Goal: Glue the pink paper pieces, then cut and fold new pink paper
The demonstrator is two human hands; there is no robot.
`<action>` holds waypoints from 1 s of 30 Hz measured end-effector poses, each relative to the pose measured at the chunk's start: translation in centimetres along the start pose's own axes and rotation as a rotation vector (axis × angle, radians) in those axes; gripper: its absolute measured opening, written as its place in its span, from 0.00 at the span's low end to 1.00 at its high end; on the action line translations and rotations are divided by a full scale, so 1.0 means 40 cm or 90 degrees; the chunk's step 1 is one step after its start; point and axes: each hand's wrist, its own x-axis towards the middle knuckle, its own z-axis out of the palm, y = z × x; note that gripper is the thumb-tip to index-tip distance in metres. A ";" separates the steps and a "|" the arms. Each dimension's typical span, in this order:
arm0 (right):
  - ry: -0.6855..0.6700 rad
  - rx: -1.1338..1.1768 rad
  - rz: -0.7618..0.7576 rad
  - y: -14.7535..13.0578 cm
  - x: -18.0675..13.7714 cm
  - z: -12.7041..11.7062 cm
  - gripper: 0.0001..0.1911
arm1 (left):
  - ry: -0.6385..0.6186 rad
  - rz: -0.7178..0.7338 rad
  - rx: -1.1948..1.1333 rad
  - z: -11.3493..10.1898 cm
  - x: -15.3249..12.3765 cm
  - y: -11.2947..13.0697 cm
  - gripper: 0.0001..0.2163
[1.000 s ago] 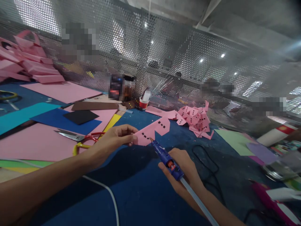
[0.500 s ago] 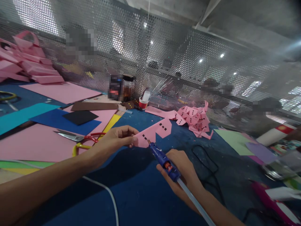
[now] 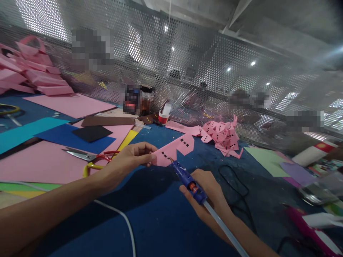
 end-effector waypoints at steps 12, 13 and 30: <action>-0.025 0.005 0.005 0.004 -0.005 -0.002 0.10 | -0.017 0.007 -0.001 -0.001 -0.003 0.002 0.07; -0.024 0.007 0.005 0.003 -0.005 -0.002 0.09 | -0.017 0.006 0.000 -0.001 -0.003 0.002 0.07; 0.042 0.016 -0.051 0.039 -0.015 0.040 0.09 | -0.027 0.008 -0.008 -0.002 -0.003 -0.003 0.07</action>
